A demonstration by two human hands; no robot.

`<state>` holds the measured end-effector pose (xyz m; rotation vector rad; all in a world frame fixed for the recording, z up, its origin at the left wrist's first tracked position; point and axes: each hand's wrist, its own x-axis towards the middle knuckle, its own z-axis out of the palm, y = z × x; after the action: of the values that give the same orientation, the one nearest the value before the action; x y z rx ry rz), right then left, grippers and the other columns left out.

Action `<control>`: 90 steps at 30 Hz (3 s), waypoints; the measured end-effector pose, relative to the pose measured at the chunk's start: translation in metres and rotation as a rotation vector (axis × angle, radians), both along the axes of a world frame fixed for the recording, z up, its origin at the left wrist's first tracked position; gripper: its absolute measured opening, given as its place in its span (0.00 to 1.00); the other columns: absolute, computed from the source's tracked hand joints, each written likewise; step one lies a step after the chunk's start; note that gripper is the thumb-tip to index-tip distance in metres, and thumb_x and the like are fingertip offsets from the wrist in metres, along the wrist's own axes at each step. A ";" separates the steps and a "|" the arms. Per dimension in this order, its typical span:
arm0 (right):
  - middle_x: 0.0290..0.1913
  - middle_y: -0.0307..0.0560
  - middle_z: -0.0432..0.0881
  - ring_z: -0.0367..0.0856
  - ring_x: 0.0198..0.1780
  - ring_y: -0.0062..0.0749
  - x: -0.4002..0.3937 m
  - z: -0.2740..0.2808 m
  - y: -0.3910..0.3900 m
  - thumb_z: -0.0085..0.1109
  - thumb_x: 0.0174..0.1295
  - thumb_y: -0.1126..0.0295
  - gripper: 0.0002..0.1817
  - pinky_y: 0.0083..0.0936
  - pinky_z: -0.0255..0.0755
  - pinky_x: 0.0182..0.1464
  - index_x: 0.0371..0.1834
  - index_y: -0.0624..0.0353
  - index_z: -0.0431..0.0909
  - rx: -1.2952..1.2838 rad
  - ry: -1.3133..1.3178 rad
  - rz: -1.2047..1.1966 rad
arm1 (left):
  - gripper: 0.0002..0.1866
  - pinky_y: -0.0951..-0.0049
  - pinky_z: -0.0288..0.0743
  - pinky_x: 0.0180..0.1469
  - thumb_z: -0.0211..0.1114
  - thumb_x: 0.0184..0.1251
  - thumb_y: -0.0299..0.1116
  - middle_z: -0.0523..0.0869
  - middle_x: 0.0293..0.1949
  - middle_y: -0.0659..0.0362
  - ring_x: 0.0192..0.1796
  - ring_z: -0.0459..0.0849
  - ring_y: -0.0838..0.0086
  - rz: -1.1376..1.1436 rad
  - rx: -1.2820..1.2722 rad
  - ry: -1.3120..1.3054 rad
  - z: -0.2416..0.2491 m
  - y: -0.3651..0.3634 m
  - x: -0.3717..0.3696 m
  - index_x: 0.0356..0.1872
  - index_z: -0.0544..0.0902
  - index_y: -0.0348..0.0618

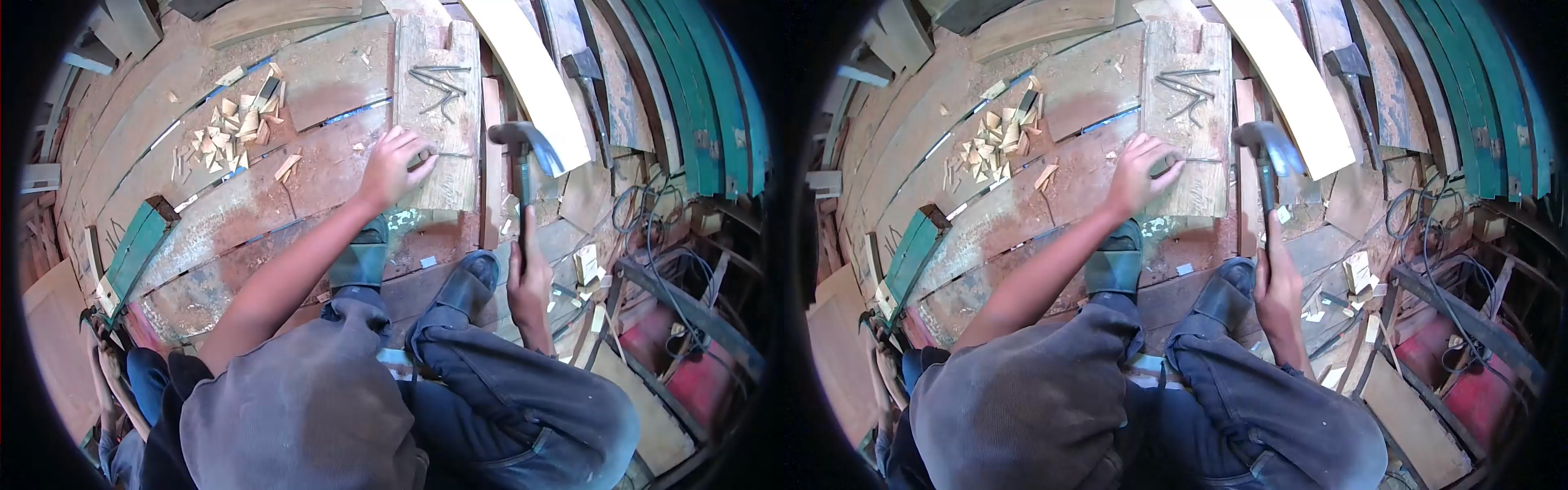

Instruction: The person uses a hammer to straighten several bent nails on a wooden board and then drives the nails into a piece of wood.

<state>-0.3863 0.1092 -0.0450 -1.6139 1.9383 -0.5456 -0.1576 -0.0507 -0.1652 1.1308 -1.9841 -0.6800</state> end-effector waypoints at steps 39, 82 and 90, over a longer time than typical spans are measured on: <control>0.49 0.63 0.83 0.84 0.43 0.53 0.014 -0.026 0.022 0.55 0.73 0.77 0.31 0.38 0.76 0.48 0.79 0.63 0.63 -0.094 -0.056 0.011 | 0.08 0.62 0.76 0.49 0.76 0.59 0.33 0.84 0.37 0.57 0.43 0.82 0.61 -0.040 0.009 -0.029 0.007 -0.006 0.000 0.35 0.87 0.44; 0.56 0.76 0.81 0.87 0.49 0.60 0.001 -0.011 0.045 0.56 0.71 0.79 0.28 0.35 0.78 0.53 0.74 0.74 0.66 -0.053 0.023 0.008 | 0.06 0.67 0.79 0.44 0.76 0.59 0.32 0.86 0.33 0.60 0.39 0.83 0.65 -0.035 -0.034 0.027 0.001 -0.005 0.000 0.35 0.89 0.45; 0.40 0.60 0.80 0.81 0.34 0.55 -0.001 -0.031 0.030 0.59 0.70 0.78 0.29 0.43 0.77 0.37 0.75 0.63 0.69 -0.093 0.075 0.136 | 0.06 0.66 0.77 0.46 0.76 0.59 0.31 0.87 0.34 0.58 0.39 0.83 0.65 -0.045 0.016 0.003 0.002 -0.013 0.001 0.35 0.90 0.43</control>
<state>-0.3875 0.1394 -0.0759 -1.8339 1.8632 -0.5334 -0.1561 -0.0642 -0.1629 1.0965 -2.0105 -0.7215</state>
